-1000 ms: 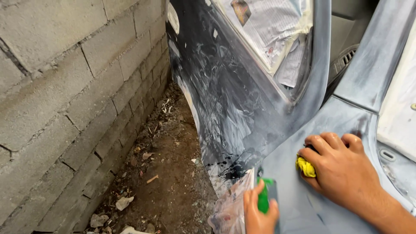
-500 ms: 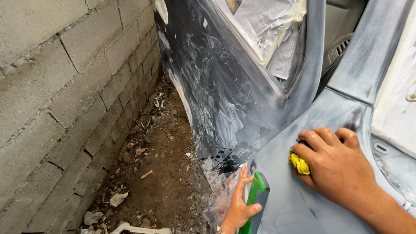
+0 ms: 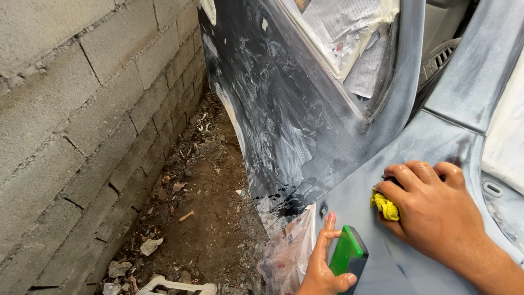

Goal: The person scrubs the front bumper and door area of a white car using a green scrubbing tool and a yellow cloth. They repeatedly dip the cloth into a bucket of water to clean it while working on the vehicle's surface.

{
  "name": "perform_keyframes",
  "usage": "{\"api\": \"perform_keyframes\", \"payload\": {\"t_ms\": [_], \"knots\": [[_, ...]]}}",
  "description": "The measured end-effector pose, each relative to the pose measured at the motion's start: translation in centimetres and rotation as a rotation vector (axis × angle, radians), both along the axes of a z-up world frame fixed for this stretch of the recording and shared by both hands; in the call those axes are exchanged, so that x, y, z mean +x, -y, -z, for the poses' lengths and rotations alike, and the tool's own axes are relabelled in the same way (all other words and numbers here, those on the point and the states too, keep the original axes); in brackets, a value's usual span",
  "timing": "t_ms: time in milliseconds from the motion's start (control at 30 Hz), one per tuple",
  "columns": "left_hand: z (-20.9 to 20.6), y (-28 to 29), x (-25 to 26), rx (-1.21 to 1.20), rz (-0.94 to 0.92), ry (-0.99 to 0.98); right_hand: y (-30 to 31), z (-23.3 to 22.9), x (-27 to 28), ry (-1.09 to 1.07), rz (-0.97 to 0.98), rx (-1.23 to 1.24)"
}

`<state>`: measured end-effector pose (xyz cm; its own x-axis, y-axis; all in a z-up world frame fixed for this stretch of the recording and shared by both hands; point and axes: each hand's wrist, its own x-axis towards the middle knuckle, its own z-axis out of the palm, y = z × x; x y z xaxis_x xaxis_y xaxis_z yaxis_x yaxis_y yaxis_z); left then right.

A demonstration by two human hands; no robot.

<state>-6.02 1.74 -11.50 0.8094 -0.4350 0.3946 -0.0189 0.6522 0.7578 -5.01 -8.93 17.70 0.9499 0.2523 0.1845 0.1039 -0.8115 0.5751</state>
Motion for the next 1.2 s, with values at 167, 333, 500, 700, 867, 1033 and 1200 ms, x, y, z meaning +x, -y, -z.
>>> {"api": "perform_keyframes", "payload": {"t_ms": [167, 333, 500, 700, 867, 1033, 1200], "knots": [[-0.1, 1.6, 3.1, -0.053, -0.089, -0.283, -0.2, -0.1, 0.0, -0.007, 0.007, 0.004], [-2.1, 2.8, -0.6, 0.189, -0.380, -0.559, -0.3, -0.3, -0.1, 0.012, -0.014, 0.022], [4.3, 5.0, -6.5, 0.508, -0.628, -0.270, -0.3, -0.4, -0.1, -0.018, 0.016, 0.017], [7.3, 3.9, -7.4, 0.667, -0.633, 0.150, 0.0, -0.1, -0.1, 0.000, 0.000, -0.003], [1.8, 0.5, -4.4, 0.827, -0.322, 0.090, -0.2, 0.1, -0.2, 0.007, -0.010, 0.018], [-5.1, -1.2, 1.3, 0.782, -0.308, -0.269, -0.6, -0.3, -0.2, 0.004, -0.018, 0.025], [-0.7, 0.6, -5.1, 0.705, -0.429, -0.187, -0.5, -0.5, -0.3, 0.036, -0.049, -0.024]]}}
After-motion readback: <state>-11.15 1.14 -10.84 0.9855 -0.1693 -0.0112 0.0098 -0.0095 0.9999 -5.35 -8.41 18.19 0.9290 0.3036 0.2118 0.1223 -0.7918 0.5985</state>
